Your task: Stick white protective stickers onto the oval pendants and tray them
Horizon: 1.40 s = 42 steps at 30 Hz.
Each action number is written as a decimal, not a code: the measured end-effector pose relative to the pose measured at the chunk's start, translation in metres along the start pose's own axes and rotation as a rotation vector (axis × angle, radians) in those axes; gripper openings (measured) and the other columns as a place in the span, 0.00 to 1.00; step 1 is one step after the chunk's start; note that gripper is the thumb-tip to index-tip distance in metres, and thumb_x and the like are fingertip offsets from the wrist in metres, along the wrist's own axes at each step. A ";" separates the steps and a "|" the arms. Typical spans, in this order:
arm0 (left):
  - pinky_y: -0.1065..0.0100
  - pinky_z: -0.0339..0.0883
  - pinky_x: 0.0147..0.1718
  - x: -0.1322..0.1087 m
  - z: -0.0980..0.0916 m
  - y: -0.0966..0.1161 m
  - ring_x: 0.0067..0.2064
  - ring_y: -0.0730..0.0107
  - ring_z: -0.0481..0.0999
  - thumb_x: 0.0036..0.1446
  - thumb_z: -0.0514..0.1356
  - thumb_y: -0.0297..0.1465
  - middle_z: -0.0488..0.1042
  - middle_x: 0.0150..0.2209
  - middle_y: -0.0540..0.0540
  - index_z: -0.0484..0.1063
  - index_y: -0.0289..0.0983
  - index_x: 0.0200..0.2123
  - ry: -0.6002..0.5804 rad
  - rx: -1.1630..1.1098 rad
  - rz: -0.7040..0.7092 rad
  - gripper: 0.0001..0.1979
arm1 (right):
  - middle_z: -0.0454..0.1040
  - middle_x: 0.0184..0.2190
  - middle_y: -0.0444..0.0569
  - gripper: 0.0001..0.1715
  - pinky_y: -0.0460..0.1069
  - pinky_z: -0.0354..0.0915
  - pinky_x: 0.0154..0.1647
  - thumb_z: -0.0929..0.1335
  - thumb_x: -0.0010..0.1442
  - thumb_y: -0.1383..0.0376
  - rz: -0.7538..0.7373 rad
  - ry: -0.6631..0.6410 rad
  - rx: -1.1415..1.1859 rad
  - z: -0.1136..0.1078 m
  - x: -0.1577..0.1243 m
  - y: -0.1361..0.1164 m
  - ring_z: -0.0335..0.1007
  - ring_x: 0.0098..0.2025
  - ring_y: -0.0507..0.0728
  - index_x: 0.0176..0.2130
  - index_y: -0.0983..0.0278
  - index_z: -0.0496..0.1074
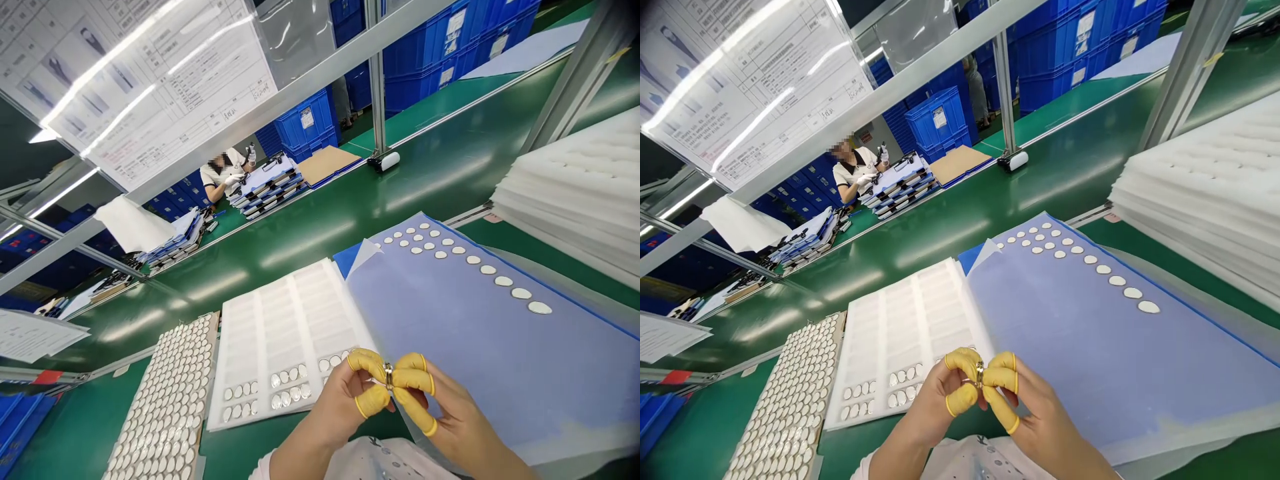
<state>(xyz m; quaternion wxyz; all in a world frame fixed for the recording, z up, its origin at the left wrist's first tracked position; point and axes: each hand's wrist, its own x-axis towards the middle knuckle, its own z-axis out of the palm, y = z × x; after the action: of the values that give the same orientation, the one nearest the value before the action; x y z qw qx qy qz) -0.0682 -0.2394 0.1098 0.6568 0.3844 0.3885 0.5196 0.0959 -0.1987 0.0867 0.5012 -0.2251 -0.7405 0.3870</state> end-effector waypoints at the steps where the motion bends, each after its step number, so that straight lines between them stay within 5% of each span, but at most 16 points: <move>1: 0.70 0.68 0.33 -0.003 0.000 0.000 0.35 0.72 0.71 0.48 0.73 0.42 0.69 0.40 0.45 0.71 0.37 0.37 -0.015 -0.027 -0.018 0.20 | 0.68 0.28 0.41 0.14 0.45 0.63 0.24 0.65 0.63 0.74 0.004 -0.009 0.007 0.001 -0.002 -0.001 0.61 0.25 0.52 0.38 0.53 0.70; 10: 0.70 0.66 0.38 -0.014 -0.001 0.005 0.38 0.72 0.71 0.45 0.75 0.35 0.71 0.38 0.45 0.69 0.35 0.30 0.007 -0.041 -0.022 0.19 | 0.67 0.32 0.44 0.20 0.45 0.67 0.27 0.67 0.61 0.75 -0.030 -0.090 0.055 0.002 -0.010 -0.005 0.66 0.28 0.53 0.45 0.50 0.72; 17: 0.65 0.66 0.46 -0.017 -0.015 0.001 0.44 0.68 0.72 0.51 0.72 0.36 0.72 0.44 0.43 0.66 0.38 0.43 -0.025 0.146 0.089 0.21 | 0.70 0.34 0.45 0.17 0.46 0.69 0.29 0.67 0.62 0.73 -0.071 -0.069 -0.008 0.004 -0.010 -0.003 0.67 0.29 0.53 0.43 0.51 0.73; 20: 0.58 0.63 0.53 -0.024 -0.019 0.007 0.49 0.63 0.71 0.58 0.67 0.35 0.71 0.47 0.42 0.65 0.41 0.50 -0.052 0.397 0.221 0.20 | 0.68 0.33 0.44 0.04 0.46 0.65 0.27 0.67 0.67 0.65 0.077 -0.022 0.087 0.010 -0.013 0.001 0.60 0.27 0.52 0.39 0.53 0.71; 25: 0.54 0.64 0.55 -0.028 -0.018 0.024 0.51 0.60 0.71 0.62 0.60 0.27 0.71 0.48 0.41 0.63 0.43 0.53 -0.101 0.834 0.361 0.17 | 0.66 0.31 0.46 0.27 0.51 0.68 0.36 0.60 0.67 0.42 0.421 -0.176 0.418 0.021 -0.007 0.002 0.63 0.33 0.56 0.31 0.59 0.70; 29: 0.51 0.63 0.58 -0.024 -0.019 0.028 0.55 0.57 0.72 0.60 0.60 0.23 0.72 0.50 0.40 0.60 0.46 0.58 -0.154 1.002 0.492 0.25 | 0.70 0.35 0.47 0.21 0.54 0.68 0.45 0.65 0.66 0.46 0.507 -0.256 0.547 0.026 -0.001 0.001 0.67 0.39 0.59 0.37 0.59 0.75; 33: 0.50 0.64 0.58 -0.024 -0.024 0.023 0.59 0.55 0.69 0.62 0.57 0.22 0.70 0.53 0.38 0.58 0.46 0.61 -0.155 1.079 0.553 0.26 | 0.66 0.29 0.45 0.18 0.50 0.68 0.35 0.68 0.63 0.48 0.489 -0.187 0.443 0.024 -0.003 0.005 0.63 0.32 0.56 0.33 0.59 0.74; 35: 0.50 0.66 0.56 -0.024 -0.027 0.018 0.58 0.56 0.69 0.66 0.54 0.26 0.69 0.54 0.37 0.60 0.44 0.61 -0.059 1.052 0.483 0.21 | 0.63 0.27 0.43 0.17 0.49 0.67 0.30 0.69 0.63 0.49 0.464 -0.142 0.336 0.021 -0.006 0.007 0.59 0.29 0.54 0.34 0.59 0.74; 38: 0.55 0.70 0.48 -0.020 -0.030 0.009 0.45 0.63 0.75 0.70 0.51 0.37 0.73 0.44 0.40 0.64 0.40 0.56 0.088 0.802 0.194 0.14 | 0.60 0.26 0.41 0.11 0.49 0.66 0.28 0.69 0.63 0.53 0.401 -0.134 0.186 0.015 -0.007 0.007 0.57 0.26 0.53 0.39 0.56 0.76; 42: 0.65 0.71 0.34 -0.010 -0.030 0.004 0.31 0.71 0.73 0.61 0.59 0.52 0.72 0.31 0.48 0.67 0.37 0.46 0.042 0.373 -0.105 0.24 | 0.63 0.27 0.41 0.10 0.47 0.64 0.23 0.68 0.63 0.61 0.317 -0.177 0.033 0.013 -0.002 -0.001 0.57 0.23 0.52 0.44 0.53 0.77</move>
<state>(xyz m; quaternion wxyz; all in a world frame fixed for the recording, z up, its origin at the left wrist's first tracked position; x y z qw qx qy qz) -0.0986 -0.2454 0.1021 0.5923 0.4677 0.5110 0.4114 0.0848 -0.2055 0.0833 0.3704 -0.2959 -0.7303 0.4918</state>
